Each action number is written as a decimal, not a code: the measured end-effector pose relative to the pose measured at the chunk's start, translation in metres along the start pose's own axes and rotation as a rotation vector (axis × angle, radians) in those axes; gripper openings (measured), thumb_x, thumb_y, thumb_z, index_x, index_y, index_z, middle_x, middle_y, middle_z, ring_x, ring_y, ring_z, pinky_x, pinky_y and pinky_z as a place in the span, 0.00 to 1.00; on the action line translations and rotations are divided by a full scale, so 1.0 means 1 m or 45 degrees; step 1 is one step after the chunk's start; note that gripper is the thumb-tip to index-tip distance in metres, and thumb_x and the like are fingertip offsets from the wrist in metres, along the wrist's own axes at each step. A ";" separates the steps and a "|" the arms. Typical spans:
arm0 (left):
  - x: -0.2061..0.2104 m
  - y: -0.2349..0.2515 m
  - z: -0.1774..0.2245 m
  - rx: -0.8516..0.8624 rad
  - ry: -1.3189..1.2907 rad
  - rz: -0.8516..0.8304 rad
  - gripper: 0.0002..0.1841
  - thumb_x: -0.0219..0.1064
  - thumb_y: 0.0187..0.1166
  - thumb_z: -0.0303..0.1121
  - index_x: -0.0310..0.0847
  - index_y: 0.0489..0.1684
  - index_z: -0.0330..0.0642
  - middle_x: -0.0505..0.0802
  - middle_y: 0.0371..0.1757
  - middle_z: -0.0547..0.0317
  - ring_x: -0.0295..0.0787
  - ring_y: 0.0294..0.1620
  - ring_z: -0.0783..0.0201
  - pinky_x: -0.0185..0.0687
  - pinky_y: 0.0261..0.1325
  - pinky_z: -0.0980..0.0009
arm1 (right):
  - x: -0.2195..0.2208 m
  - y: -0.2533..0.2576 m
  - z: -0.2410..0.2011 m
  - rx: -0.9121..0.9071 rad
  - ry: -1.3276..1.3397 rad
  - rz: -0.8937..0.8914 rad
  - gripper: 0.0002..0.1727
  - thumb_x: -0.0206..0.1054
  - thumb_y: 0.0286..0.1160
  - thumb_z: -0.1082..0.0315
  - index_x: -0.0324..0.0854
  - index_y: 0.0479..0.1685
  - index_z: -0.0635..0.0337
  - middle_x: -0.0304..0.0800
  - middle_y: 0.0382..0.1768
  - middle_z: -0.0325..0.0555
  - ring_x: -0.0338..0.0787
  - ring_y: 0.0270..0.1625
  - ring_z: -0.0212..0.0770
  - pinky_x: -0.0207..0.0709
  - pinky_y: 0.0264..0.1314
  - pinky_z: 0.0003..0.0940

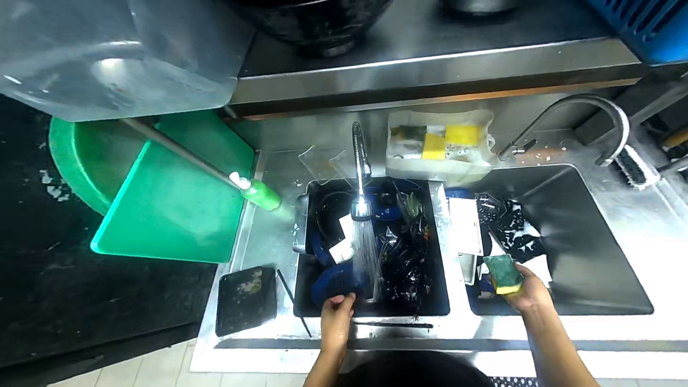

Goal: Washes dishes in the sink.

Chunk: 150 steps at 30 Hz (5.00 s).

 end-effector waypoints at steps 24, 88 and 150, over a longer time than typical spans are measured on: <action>0.118 0.008 0.066 -0.334 -1.053 -0.668 0.33 0.43 0.89 0.62 0.75 0.73 0.45 0.91 0.60 0.44 0.90 0.59 0.49 0.86 0.59 0.45 | 0.242 -0.185 0.143 -1.005 -2.258 -1.281 0.21 0.55 0.87 0.63 0.83 0.72 0.59 0.84 0.72 0.59 0.78 0.80 0.58 0.66 0.87 0.56; 0.157 -0.024 0.172 -0.006 -1.001 -1.071 0.25 0.58 0.88 0.51 0.71 0.79 0.53 0.83 0.75 0.43 0.80 0.74 0.41 0.76 0.72 0.34 | 0.241 -0.168 0.001 -1.801 -1.868 -0.429 0.10 0.70 0.76 0.65 0.90 0.51 0.45 0.87 0.60 0.46 0.83 0.65 0.58 0.78 0.63 0.63; 0.205 -0.027 0.136 -0.020 -0.306 -0.649 0.37 0.57 0.78 0.70 0.80 0.70 0.48 0.92 0.59 0.48 0.90 0.60 0.51 0.87 0.59 0.47 | 0.253 -0.175 0.049 0.312 0.082 -0.810 0.22 0.47 0.91 0.50 0.81 0.57 0.54 0.90 0.41 0.49 0.91 0.42 0.43 0.86 0.44 0.43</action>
Point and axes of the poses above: each hand's wrist, its own y-axis towards the middle knuckle, its own x-axis out of the palm, z = x × y, the point moved 7 cm from there along y, towards the middle knuckle
